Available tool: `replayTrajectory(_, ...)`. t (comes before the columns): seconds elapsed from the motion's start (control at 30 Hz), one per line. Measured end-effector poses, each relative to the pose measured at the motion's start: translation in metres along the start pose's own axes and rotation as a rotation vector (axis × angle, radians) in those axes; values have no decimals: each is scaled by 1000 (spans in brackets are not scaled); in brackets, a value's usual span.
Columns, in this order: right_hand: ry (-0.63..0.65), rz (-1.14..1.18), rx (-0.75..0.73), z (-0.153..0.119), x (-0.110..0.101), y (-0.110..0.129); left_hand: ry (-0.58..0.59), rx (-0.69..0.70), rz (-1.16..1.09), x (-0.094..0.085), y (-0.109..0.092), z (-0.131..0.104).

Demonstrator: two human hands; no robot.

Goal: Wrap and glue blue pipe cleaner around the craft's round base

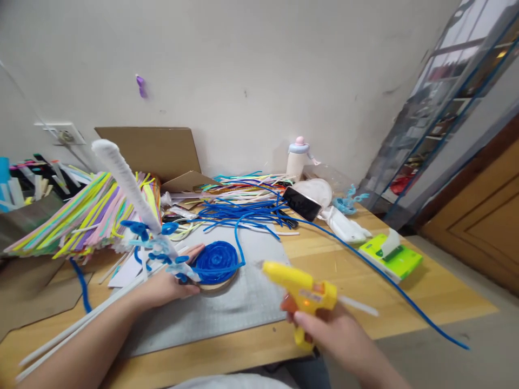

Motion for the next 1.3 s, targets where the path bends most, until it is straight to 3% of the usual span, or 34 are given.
replayTrajectory(0.07,52,-254,-43,-7,15,16,26,35,65,-1,2,-2)
replayTrajectory(0.13,80,-394,-193,-8,31,40,64,79,94,-1,4,-6)
replayTrajectory(0.23,130,-422,-319,6,52,67,77,133,82,-3,7,-10)
replayTrajectory(0.33,237,-337,-348,30,67,79,25,172,86,-5,9,-7)
replayTrajectory(0.43,346,-299,-343,51,76,83,-9,187,118,-4,8,0)
replayTrajectory(0.6,340,-330,-247,73,76,86,-43,145,176,-4,6,5)
replayTrajectory(0.77,364,-361,-197,88,75,87,27,176,213,-5,2,0)
replayTrajectory(0.97,359,-369,-178,95,74,87,25,144,308,-4,5,0)
replayTrajectory(1.17,392,-332,-157,95,78,83,-27,-65,198,-8,16,1)
replayTrajectory(1.3,415,-287,-148,96,82,80,-22,-44,195,-10,18,0)
Point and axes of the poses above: each hand's wrist, its own z-axis towards the middle knuckle, its own x-axis out of the palm, y = z × x, the point moved 4 cm from there along z, towards the middle knuckle, and after that the axes turned 11 degrees about -z, right-handed, at the moved point
